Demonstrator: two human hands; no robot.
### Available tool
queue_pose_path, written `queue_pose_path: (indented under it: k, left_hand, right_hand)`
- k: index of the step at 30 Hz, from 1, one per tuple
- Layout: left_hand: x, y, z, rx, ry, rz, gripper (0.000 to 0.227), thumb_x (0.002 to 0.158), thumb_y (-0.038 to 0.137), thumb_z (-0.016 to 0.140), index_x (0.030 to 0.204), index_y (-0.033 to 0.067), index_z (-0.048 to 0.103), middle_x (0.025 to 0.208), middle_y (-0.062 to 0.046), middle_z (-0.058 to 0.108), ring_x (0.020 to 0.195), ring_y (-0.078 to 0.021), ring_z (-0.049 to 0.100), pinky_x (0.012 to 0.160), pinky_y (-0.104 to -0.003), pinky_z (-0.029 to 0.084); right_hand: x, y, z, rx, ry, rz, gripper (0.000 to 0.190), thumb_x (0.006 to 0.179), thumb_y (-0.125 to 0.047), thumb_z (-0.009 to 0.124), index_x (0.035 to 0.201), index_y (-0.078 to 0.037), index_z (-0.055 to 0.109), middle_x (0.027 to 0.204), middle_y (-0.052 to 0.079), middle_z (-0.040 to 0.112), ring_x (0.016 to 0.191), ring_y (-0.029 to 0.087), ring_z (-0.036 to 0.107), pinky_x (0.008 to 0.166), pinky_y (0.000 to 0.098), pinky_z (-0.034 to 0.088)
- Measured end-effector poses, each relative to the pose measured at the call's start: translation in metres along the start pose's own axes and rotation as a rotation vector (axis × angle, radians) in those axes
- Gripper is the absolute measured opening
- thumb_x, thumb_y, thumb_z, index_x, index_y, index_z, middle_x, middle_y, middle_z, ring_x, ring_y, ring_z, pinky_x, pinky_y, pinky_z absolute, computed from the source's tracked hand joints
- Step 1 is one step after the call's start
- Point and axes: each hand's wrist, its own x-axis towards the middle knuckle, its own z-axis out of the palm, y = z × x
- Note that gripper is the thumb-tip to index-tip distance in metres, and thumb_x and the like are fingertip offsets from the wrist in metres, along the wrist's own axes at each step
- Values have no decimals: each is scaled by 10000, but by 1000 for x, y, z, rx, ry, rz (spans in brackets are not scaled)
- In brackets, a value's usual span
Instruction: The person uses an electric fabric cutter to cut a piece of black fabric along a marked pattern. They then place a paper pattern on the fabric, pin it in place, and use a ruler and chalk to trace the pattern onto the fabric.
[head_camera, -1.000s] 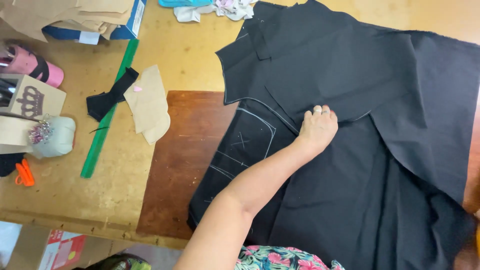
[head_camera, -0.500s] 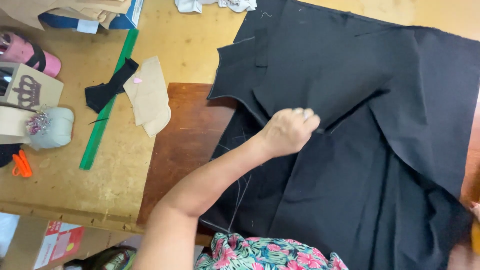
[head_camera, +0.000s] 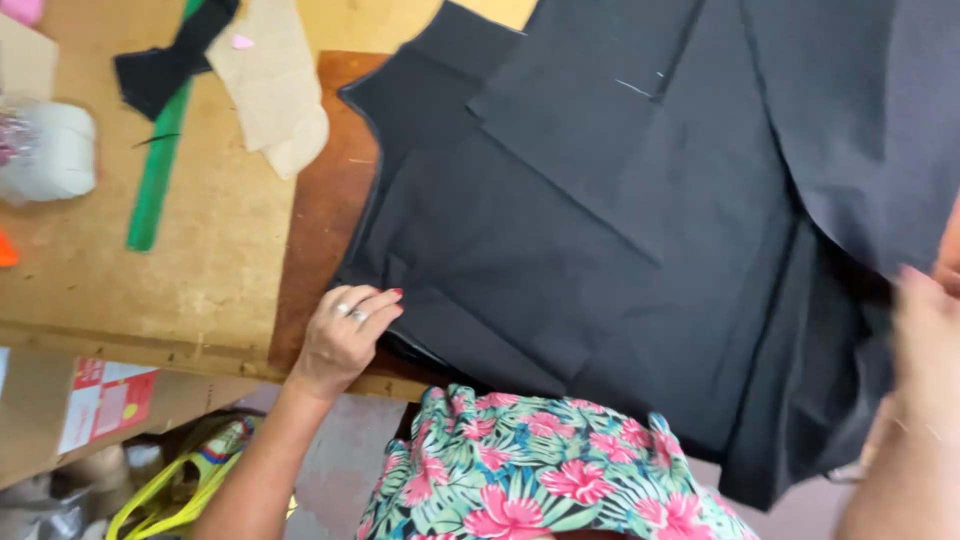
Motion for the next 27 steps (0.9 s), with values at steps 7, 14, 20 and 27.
queue_pose_path:
  k: [7,14,20,27]
  left_hand:
    - [-31,35,7,156,8,-382,230,938,-118,624,998,65,750,1100,-68,751,1074,-287,687,970,-453,526]
    - [-69,41,38,-2,241,-1281,257,792,100,750,1000,116,600,742,-39,687,721,-263,678,743,-438,507]
    - [-49,51,31,-738,545,-1497,363,1044,252,550,1296,9,451,1024,-184,628,758,-239,719,556,-349,664]
    - [-43,48,30,-794,540,-1617,735,934,67,663,1557,142,279,1093,-157,527,636,-212,706,537,-324,676]
  right_hand:
    - [90,-116,140,52,-179,-185,551,971,-336,725,1430,-65,584,1311,142,652,1136,282,643,975,408,459]
    - [160,-177,197,138,-336,172,653,792,-415,877,1308,-135,591,1228,56,683,1135,236,647,938,365,522]
    - [145,-170,200,-138,-94,-183,424,1004,-403,779,834,-79,564,815,133,690,791,413,620,681,497,456]
    - [176,-198,129,423,-146,-239,169,1070,-158,731,1083,-147,563,976,-29,582,868,83,491,676,320,432]
